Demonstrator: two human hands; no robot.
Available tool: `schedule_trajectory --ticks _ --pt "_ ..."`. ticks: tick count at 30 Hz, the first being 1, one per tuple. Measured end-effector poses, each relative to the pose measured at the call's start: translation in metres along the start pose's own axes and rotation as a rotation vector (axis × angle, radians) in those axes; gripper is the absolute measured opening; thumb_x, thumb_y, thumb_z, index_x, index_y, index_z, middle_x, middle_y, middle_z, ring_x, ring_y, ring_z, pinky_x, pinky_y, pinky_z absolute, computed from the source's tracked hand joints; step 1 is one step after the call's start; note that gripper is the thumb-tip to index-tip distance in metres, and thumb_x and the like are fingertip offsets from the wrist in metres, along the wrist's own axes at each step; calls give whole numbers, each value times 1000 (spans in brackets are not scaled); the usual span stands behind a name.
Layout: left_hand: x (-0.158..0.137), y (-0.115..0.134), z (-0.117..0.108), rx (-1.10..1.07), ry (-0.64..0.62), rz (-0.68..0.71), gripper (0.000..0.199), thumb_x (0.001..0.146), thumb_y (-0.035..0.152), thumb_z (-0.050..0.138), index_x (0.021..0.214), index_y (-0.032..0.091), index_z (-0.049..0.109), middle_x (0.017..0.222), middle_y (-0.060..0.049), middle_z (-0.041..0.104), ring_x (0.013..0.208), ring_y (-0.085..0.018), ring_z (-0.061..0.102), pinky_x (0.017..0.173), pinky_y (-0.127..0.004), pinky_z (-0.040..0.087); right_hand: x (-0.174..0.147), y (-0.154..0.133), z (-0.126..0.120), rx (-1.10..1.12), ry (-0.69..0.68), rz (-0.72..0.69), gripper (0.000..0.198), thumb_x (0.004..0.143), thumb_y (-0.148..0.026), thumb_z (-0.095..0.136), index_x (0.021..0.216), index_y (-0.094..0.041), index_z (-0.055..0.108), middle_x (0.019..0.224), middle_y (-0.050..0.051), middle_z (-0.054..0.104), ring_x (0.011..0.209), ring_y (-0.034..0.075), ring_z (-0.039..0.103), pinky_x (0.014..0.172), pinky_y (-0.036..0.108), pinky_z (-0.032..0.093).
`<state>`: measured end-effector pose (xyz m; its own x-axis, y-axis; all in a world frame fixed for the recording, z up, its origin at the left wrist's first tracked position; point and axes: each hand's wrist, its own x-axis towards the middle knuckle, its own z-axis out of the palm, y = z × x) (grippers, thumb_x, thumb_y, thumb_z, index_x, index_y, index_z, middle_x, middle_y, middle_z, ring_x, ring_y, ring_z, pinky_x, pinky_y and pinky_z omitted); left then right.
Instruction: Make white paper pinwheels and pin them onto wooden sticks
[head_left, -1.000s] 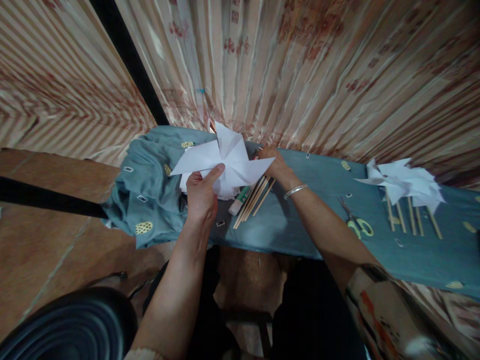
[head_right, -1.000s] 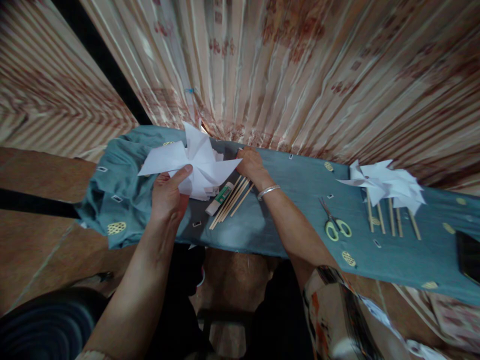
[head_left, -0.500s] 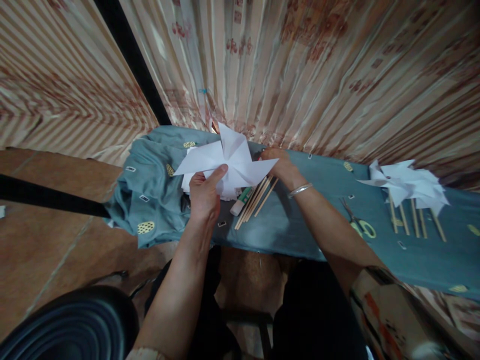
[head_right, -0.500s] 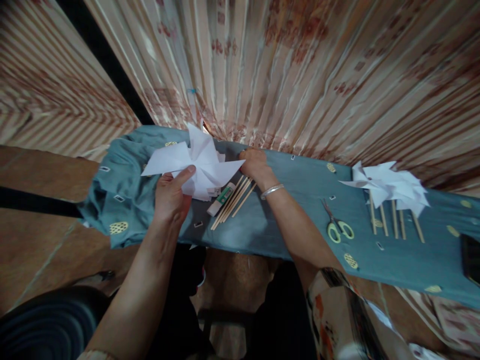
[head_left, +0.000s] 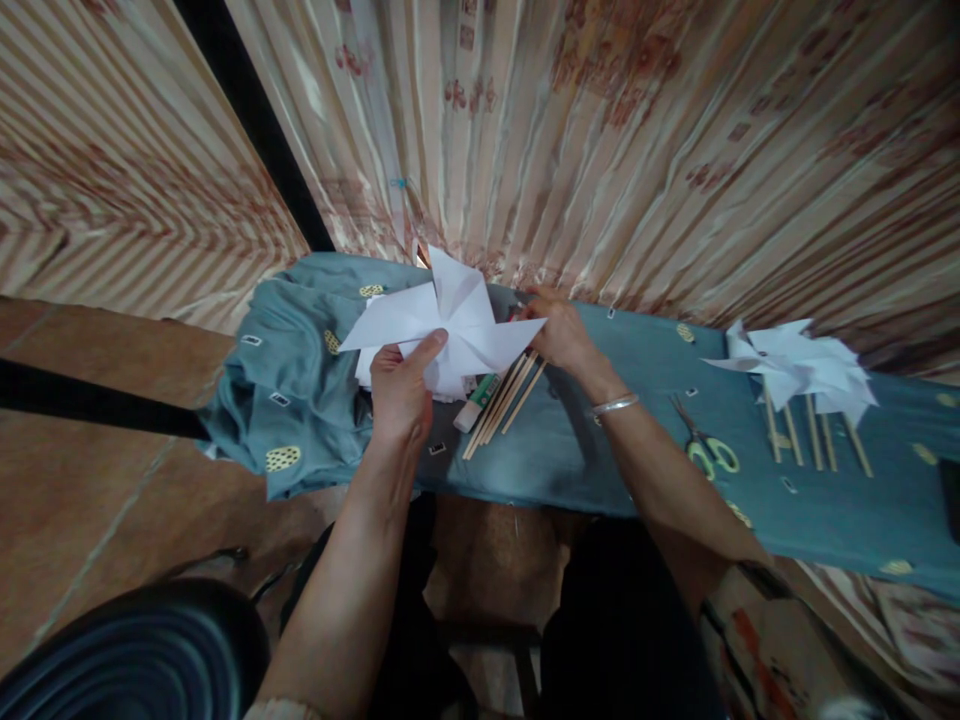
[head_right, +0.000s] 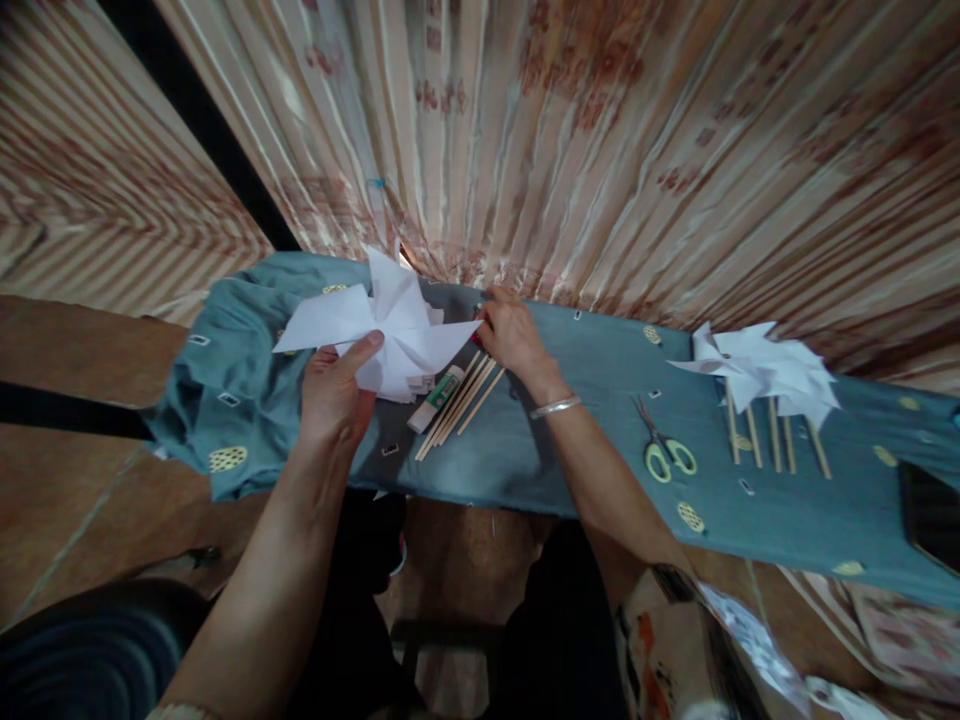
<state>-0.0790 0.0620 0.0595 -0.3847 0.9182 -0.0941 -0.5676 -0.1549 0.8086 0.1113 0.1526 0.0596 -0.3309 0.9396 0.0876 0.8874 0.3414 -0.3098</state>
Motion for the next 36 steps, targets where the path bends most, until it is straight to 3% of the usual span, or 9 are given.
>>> schedule_trajectory --ticks 3,6,9,15,20,27,32,36 --pt "-1 -1 3 -7 -12 27 28 52 23 88 75 19 74 85 -4 78 92 -24 73 90 -36 58 -37 8 2 563 219 155 15 84 -23 56 78 -17 68 129 14 67 124 23 60 107 37 44" --pt "-4 -5 8 6 -39 24 26 53 21 86 76 18 74 82 -4 78 89 -23 73 88 -35 57 -80 12 7 1147 202 383 13 80 -34 61 76 -22 66 112 8 75 106 20 70 95 34 54" --pt "-11 -14 15 54 -62 -3 24 53 22 85 73 17 74 79 -4 77 82 -21 72 81 -33 57 -117 14 12 1471 173 543 16 67 -35 75 75 -23 67 93 5 79 84 15 74 80 27 58" --pt "-32 -43 33 291 -129 -50 21 55 26 84 70 15 74 69 -1 75 61 -16 65 62 -27 52 -153 34 14 1533 159 681 28 53 -38 88 65 -20 70 67 0 75 57 9 69 58 16 56" --pt "-32 -71 46 413 -220 -43 23 56 30 81 72 14 75 69 -1 74 60 -16 63 61 -27 51 -167 61 8 1528 225 749 29 46 -34 91 62 -19 72 61 1 73 51 9 66 51 16 55" --pt "-32 -101 62 516 -253 -40 22 57 30 80 72 15 75 66 0 72 60 -16 62 62 -27 50 -174 79 -6 1495 312 677 23 51 -30 90 61 -19 73 59 -1 72 51 7 64 51 15 54" --pt "-42 -113 77 464 -320 -93 22 56 29 80 71 15 75 69 0 72 61 -15 61 60 -26 48 -177 78 -16 1566 435 586 20 56 -29 90 68 -22 75 65 -2 73 54 7 64 52 15 55" --pt "-47 -119 85 476 -346 -86 19 58 30 79 69 16 74 63 0 70 57 -15 60 57 -25 47 -178 74 -21 1600 447 555 19 57 -29 89 69 -22 76 67 -2 74 59 8 67 58 17 57"
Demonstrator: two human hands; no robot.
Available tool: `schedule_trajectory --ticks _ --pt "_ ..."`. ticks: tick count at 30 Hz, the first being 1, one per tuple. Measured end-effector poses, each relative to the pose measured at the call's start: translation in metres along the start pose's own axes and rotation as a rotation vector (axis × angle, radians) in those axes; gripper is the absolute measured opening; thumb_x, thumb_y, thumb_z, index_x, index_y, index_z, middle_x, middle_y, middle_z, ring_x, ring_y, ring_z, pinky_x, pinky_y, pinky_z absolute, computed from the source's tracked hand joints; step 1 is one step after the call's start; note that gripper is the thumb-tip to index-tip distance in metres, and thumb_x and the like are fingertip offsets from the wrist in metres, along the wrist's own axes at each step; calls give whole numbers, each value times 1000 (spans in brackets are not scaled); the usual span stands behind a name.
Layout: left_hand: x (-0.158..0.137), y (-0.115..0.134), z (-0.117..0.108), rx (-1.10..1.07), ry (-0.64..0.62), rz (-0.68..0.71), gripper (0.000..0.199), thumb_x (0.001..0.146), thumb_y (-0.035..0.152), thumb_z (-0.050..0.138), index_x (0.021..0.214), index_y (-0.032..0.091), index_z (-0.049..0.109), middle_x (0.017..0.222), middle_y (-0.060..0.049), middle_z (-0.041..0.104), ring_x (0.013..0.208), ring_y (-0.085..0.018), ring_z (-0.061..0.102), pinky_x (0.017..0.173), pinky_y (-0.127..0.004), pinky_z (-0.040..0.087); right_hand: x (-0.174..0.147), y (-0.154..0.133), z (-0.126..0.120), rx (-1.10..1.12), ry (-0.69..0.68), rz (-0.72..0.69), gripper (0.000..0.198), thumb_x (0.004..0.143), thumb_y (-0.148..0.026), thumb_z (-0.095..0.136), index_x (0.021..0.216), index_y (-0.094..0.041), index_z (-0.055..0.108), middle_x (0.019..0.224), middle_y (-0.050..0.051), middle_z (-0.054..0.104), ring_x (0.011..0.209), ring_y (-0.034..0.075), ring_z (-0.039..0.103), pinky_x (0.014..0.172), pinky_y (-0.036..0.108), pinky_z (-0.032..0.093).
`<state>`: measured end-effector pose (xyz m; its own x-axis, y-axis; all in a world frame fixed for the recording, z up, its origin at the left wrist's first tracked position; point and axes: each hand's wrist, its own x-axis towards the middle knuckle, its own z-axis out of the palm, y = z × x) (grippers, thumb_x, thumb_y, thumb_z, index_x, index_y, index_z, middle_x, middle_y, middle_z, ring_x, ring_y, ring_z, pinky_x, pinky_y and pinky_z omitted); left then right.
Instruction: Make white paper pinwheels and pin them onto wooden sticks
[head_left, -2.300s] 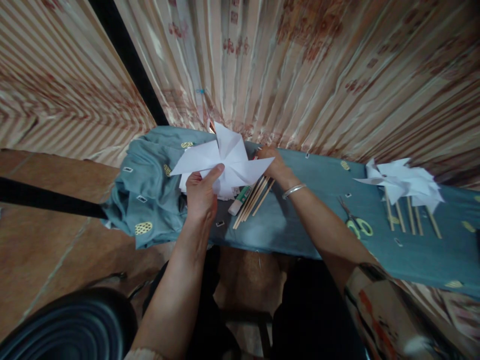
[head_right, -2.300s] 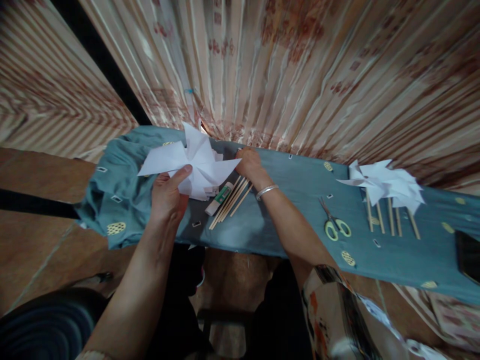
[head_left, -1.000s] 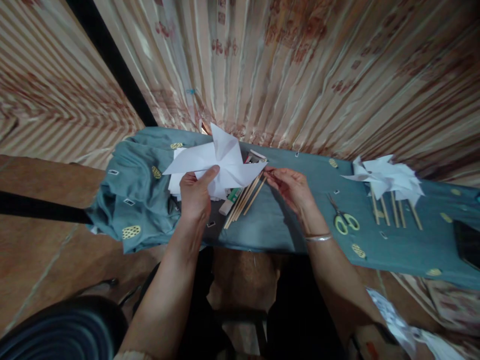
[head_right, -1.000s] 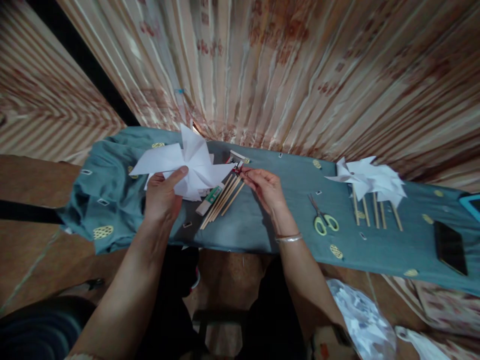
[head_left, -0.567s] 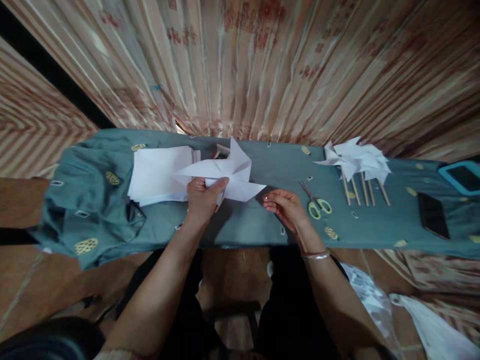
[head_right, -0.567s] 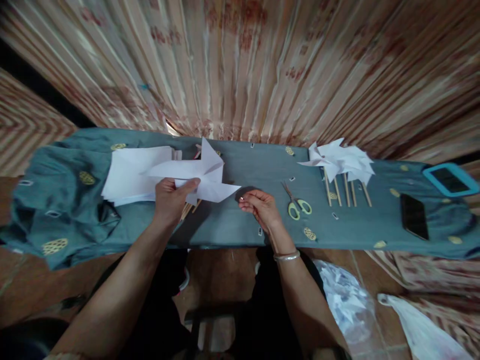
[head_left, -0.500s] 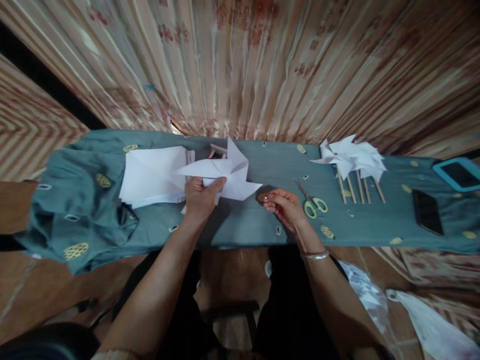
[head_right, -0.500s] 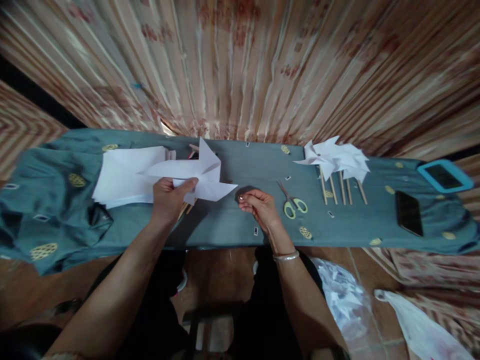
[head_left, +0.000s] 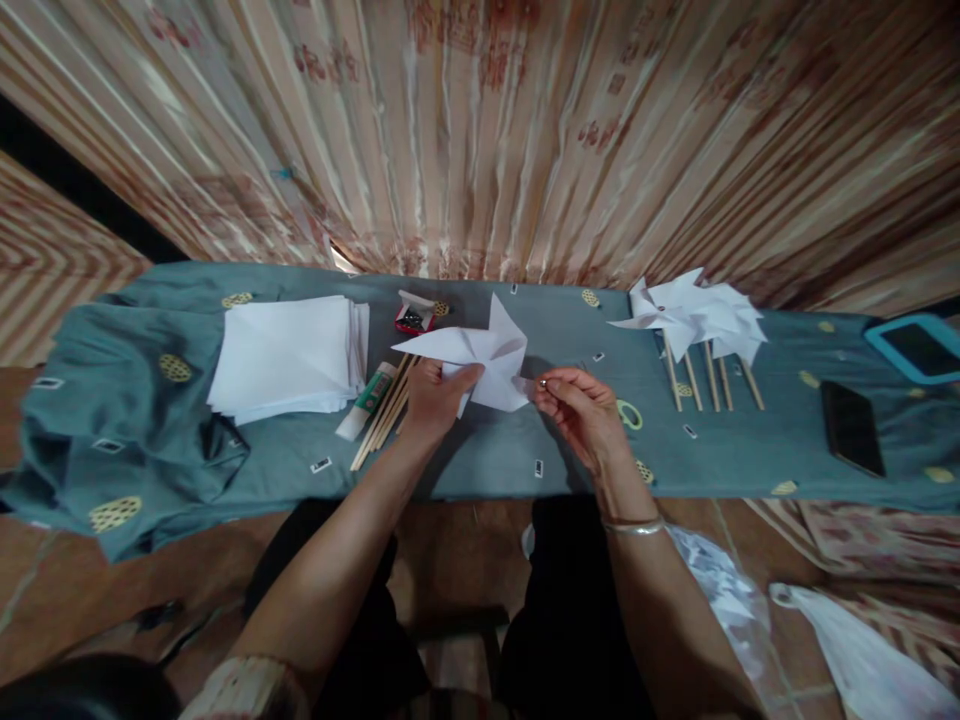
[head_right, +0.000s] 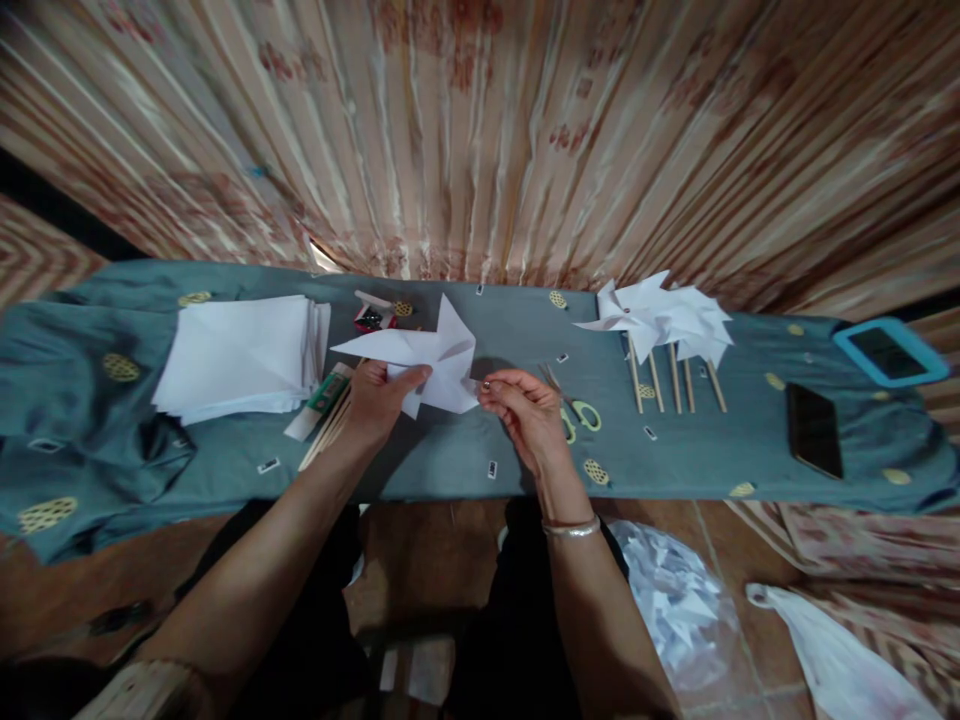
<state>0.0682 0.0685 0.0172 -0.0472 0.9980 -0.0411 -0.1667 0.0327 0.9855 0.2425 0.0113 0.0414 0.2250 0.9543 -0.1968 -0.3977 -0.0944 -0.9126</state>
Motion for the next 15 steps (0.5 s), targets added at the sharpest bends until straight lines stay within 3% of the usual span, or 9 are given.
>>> schedule_trajectory --ticks 10,15 --pt "-4 -1 3 -30 -50 36 17 61 27 78 72 15 73 66 1 70 60 -14 61 62 -26 48 4 8 8 98 -123 32 18 61 -28 89 74 -25 76 74 -3 77 64 11 70 63 21 60" --pt "-6 3 7 -60 -76 31 17 61 25 78 74 15 74 68 1 71 62 -14 61 63 -26 47 -3 6 17 19 -94 -2 22 58 -30 90 74 -26 76 74 -3 76 63 10 68 62 21 59"
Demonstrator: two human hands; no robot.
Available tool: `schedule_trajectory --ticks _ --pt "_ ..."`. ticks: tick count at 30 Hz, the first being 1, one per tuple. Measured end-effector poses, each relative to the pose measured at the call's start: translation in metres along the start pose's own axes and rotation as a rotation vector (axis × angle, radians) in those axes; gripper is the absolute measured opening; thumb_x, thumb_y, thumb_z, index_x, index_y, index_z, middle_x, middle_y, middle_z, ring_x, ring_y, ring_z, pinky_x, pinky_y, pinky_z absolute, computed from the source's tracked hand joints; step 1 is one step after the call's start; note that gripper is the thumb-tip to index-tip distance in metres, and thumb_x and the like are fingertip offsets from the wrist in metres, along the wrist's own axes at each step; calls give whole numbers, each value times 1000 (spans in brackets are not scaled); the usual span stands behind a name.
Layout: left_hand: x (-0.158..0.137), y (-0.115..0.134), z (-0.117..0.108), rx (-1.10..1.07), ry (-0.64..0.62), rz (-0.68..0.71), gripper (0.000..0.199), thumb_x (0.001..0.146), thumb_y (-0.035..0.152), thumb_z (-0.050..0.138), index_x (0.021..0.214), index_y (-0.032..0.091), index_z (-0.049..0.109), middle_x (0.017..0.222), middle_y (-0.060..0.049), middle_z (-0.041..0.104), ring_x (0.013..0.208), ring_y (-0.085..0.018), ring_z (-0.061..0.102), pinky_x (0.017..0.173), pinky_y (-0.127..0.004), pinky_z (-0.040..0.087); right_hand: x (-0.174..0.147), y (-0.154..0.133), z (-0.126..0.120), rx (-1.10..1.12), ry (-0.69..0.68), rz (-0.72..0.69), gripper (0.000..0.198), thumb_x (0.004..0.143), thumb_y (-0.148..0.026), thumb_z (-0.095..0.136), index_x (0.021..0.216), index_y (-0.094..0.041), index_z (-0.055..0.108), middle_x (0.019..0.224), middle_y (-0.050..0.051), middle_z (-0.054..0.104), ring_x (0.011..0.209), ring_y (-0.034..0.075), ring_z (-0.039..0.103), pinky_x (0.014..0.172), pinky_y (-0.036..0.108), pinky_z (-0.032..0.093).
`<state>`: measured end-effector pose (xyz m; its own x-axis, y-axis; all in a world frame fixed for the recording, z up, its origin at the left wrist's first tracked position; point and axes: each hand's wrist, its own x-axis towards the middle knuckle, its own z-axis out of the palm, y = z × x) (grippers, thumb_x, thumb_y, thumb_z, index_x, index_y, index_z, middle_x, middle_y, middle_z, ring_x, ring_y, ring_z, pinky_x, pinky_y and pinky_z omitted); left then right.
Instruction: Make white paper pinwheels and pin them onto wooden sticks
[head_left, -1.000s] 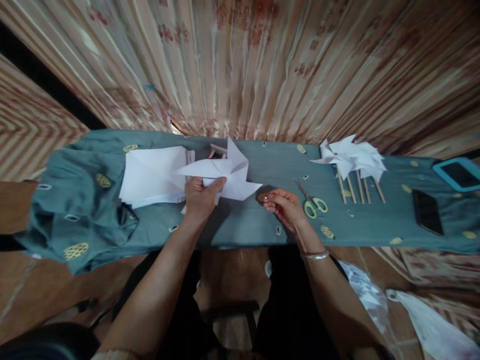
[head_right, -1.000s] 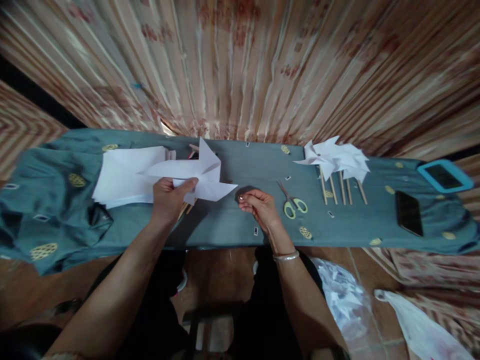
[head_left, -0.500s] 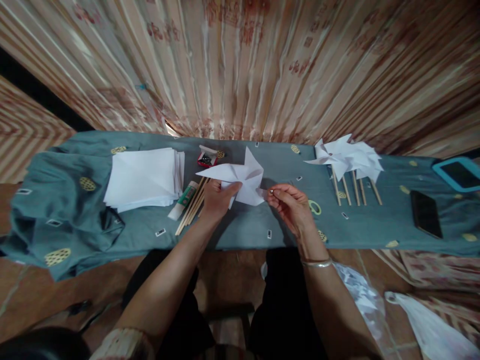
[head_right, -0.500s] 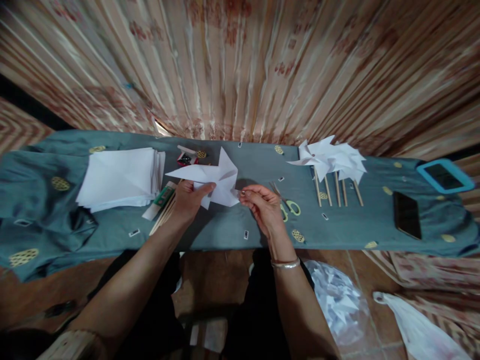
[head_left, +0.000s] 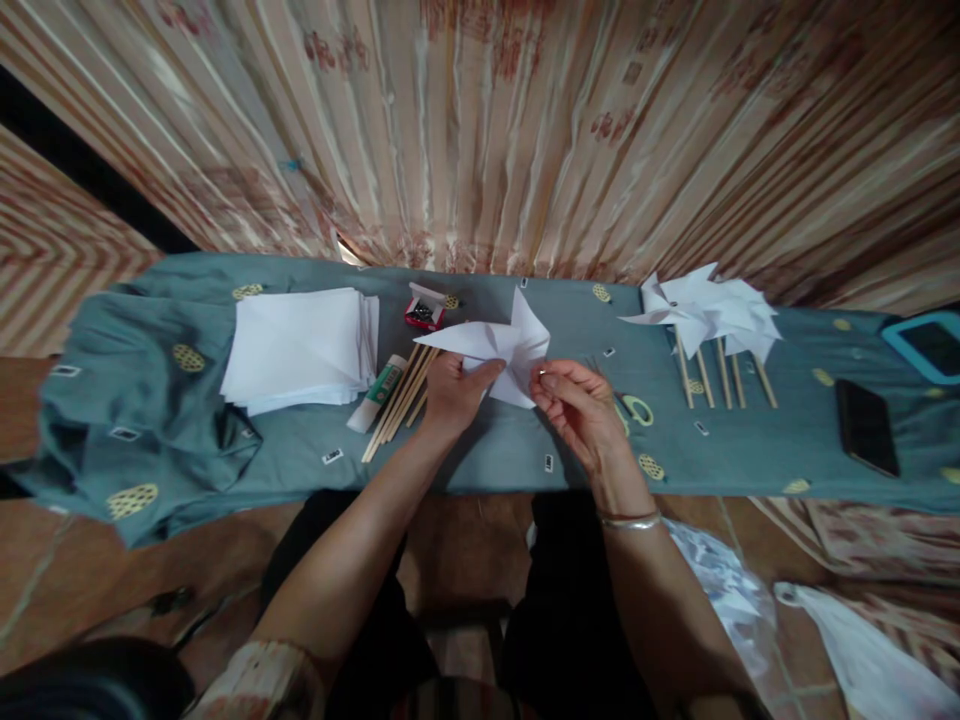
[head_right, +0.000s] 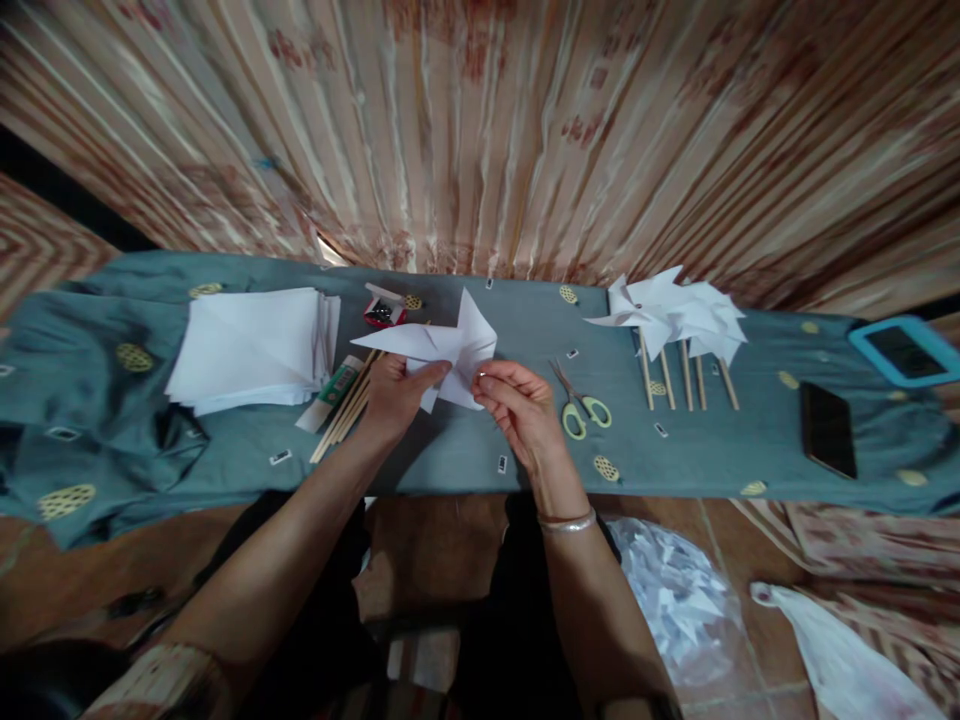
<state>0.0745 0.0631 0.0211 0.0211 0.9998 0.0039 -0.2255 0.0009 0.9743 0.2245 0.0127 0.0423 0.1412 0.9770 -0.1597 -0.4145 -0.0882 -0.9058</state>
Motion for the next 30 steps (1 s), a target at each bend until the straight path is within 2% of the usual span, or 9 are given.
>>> schedule_trajectory --ticks 8,12,15,17,20,23,25,27,30 --pt "-10 9 14 -161 -16 -42 14 60 22 78 70 15 71 67 1 70 61 -12 58 63 -24 47 -29 -19 5 -224 40 -140 26 59 -39 91 75 -24 76 68 -1 75 61 13 67 61 26 58" --pt "-21 12 22 -184 -13 -55 12 61 22 77 68 15 70 64 3 66 58 -11 55 59 -23 43 -44 -19 5 -446 96 -296 20 67 -39 85 76 -25 74 70 -2 73 62 14 66 66 30 57" --pt "-27 13 27 -134 -38 -52 13 62 24 77 67 15 69 63 3 65 59 -11 53 58 -23 42 -57 -20 7 -727 161 -453 4 82 -31 74 84 -29 74 84 0 75 77 17 67 80 33 55" --pt "-30 13 29 -98 -54 -47 13 63 25 77 68 15 70 63 3 65 59 -11 54 58 -23 41 -63 -22 9 -834 169 -534 7 87 -28 67 88 -31 74 93 0 76 88 19 68 89 36 53" --pt "-33 13 32 -51 -70 -53 14 64 26 76 71 15 71 65 3 67 60 -12 55 59 -23 42 -66 -24 9 -911 190 -616 8 89 -28 65 88 -31 73 101 2 74 101 23 66 99 40 49" --pt "-34 12 35 -45 -96 -55 17 66 29 76 75 15 72 68 1 69 62 -13 57 60 -24 43 -62 -23 6 -1005 227 -673 7 88 -31 65 86 -28 71 129 5 64 124 26 56 111 47 40" --pt "-34 12 36 -35 -106 -52 18 66 29 76 76 15 73 68 1 69 62 -13 58 60 -24 43 -58 -22 4 -1021 230 -684 8 87 -32 65 86 -27 70 147 4 51 138 28 45 118 51 31" --pt "-34 12 37 -13 -114 -52 16 66 28 75 74 14 73 67 0 69 61 -13 57 58 -23 42 -55 -21 3 -984 223 -660 8 87 -33 66 85 -26 70 155 2 41 145 29 37 121 52 24" --pt "-34 12 38 -17 -123 -60 13 66 26 74 71 14 73 67 0 70 61 -13 58 59 -23 43 -52 -20 3 -900 200 -584 7 85 -33 69 84 -26 70 157 1 40 148 29 32 123 52 18"
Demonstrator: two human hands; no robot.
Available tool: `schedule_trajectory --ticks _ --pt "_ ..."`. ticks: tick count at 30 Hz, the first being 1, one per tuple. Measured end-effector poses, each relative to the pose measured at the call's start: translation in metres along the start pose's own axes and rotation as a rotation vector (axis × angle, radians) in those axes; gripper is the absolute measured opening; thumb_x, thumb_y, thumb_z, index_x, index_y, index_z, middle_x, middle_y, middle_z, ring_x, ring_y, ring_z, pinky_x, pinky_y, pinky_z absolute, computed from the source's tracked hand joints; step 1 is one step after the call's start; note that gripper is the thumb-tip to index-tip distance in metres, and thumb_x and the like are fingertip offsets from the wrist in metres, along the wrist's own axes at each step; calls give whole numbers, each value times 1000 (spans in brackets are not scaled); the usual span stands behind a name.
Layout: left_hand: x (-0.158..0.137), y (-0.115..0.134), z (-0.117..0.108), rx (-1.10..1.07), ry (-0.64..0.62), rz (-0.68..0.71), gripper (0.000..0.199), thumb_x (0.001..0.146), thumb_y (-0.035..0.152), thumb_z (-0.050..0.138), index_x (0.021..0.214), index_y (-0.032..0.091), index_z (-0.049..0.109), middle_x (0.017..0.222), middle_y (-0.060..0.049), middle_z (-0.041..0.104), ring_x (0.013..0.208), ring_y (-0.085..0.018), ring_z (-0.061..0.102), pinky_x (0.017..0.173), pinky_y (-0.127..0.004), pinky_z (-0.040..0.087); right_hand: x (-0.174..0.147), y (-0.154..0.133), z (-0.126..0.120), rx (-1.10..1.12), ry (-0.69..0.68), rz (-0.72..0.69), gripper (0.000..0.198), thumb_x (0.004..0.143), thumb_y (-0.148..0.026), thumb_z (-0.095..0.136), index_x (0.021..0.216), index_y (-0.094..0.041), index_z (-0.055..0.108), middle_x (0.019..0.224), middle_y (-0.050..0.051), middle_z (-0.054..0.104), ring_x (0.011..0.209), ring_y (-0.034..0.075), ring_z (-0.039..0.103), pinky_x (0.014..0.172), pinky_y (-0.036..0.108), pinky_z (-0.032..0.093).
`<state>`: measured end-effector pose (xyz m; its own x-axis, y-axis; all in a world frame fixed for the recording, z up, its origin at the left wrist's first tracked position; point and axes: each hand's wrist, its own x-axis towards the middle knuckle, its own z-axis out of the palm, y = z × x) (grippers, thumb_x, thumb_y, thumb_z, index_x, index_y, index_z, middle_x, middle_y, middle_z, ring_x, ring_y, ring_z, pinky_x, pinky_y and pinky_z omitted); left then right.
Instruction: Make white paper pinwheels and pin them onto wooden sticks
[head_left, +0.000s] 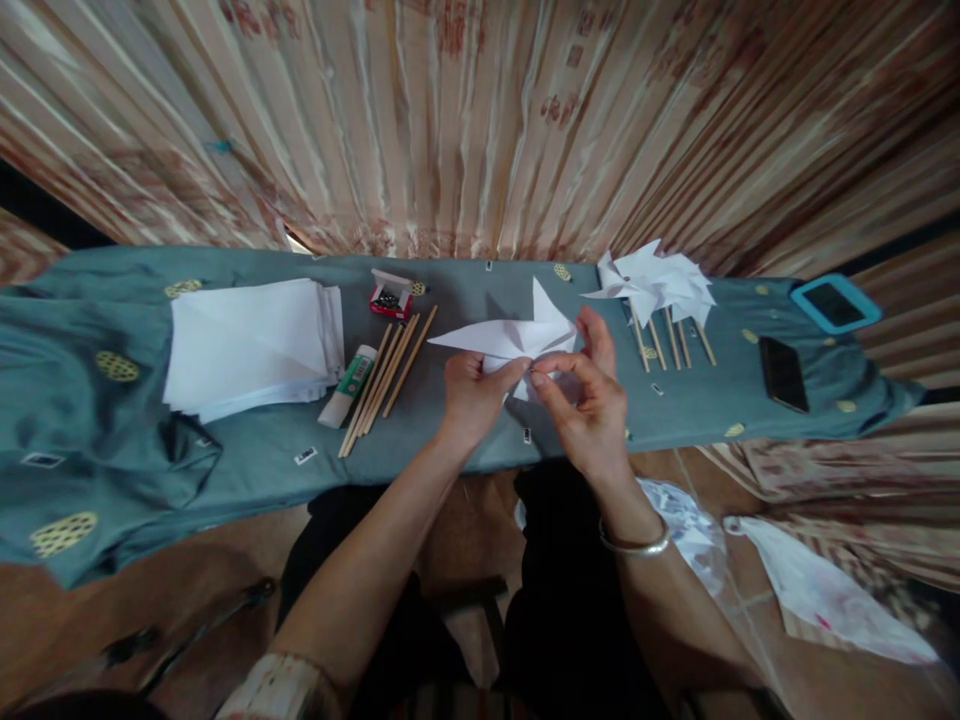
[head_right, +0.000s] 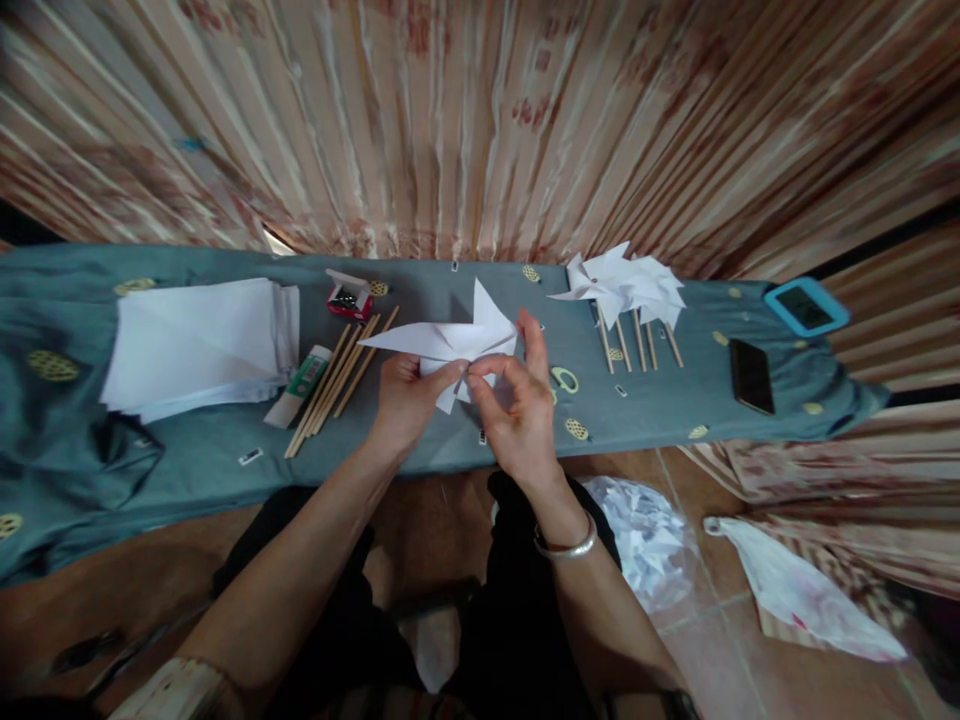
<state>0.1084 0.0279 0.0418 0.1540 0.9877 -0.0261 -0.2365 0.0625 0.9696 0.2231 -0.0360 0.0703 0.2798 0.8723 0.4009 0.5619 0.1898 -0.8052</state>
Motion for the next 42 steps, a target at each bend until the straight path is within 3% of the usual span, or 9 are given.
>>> schedule_trajectory --ticks 4,11,20,42 --pt "0 -1 0 -36 -10 0 13 65 25 74 72 14 73 67 1 69 61 -13 57 60 -23 43 3 3 -1 77 -28 64 5 82 -31 73 81 -27 71 151 1 48 151 27 27 124 52 12" --pt "-2 -2 -1 -34 -45 -31 17 64 28 76 72 14 72 63 1 66 57 -12 55 56 -23 41 6 15 -8 142 -62 117 7 80 -34 75 80 -27 72 151 1 50 152 27 25 124 52 12" --pt "-3 0 -1 1 -46 -19 15 65 29 76 69 15 72 61 1 65 56 -12 54 53 -22 40 10 23 -10 251 -118 167 12 77 -39 79 79 -30 72 135 0 62 147 26 33 124 52 15" --pt "-5 3 -1 36 -81 -2 11 66 25 74 71 15 73 64 1 68 56 -12 54 53 -22 41 9 27 -15 301 -173 218 12 76 -40 79 79 -30 74 136 1 61 146 25 35 124 50 14"
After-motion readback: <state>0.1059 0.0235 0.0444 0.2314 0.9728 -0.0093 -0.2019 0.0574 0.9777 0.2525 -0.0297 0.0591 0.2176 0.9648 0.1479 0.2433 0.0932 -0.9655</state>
